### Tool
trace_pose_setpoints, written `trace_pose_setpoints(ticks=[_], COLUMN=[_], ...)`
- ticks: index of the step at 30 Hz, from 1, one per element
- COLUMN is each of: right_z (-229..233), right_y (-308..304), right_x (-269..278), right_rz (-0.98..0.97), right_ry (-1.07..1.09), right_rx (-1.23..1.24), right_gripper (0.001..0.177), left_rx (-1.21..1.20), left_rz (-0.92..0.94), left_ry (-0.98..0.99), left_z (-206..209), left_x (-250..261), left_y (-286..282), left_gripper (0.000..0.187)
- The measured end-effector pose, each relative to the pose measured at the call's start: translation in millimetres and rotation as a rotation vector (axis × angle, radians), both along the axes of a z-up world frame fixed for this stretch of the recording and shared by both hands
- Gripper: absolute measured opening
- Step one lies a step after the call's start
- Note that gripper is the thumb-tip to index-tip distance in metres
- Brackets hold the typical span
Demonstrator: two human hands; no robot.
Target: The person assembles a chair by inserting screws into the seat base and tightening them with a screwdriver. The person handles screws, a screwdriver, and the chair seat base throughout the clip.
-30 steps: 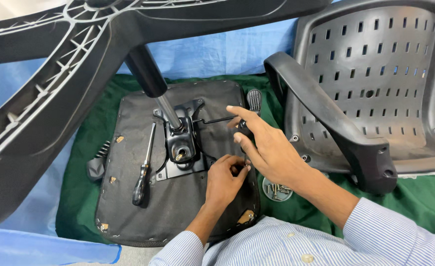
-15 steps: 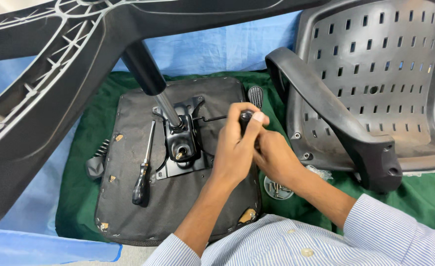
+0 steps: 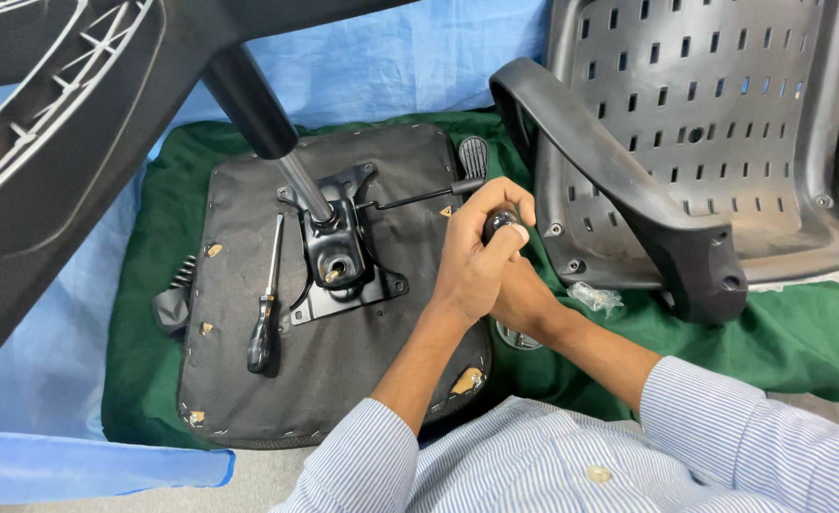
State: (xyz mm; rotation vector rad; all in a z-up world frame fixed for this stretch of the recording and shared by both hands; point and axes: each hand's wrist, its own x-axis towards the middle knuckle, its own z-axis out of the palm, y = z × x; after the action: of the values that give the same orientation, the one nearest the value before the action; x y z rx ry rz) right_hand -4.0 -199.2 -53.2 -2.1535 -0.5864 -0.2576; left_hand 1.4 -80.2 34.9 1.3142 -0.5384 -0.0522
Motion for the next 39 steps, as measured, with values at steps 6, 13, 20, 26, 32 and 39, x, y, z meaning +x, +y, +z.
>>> trace_pose_setpoints(ticks=[6,13,20,26,32,39], right_z=[12,19,14,15,20,6], right_y=[11,15,18,17,15,11], right_x=[-7,-17,-11,-18,-26,-16], right_rz=[-0.108,-0.169,-0.199,-0.21,-0.187,-0.196], right_ry=[0.244,0.252,0.167,0.209,0.235,0.181], right_rx=[-0.314,-0.123,-0.15,-0.151,-0.099,-0.14], right_gripper=[0.018,0.022,0.021,0.021,0.021,0.025], left_rx=[-0.083,-0.13,-0.131,-0.125,-0.168,-0.131], left_rz=[0.085,0.14,0.071,-0.013,-0.063,-0.145], left_ry=[-0.063,-0.043,-0.098,-0.042,-0.026,0.106], left_z=[-8,-8,1,-1,-4,-8], left_x=[7,11,0,-1,7,11], left_y=[3,19,27,24,26,23], left_gripper=[0.004,0.015,0.022,0.021,0.024,0.037])
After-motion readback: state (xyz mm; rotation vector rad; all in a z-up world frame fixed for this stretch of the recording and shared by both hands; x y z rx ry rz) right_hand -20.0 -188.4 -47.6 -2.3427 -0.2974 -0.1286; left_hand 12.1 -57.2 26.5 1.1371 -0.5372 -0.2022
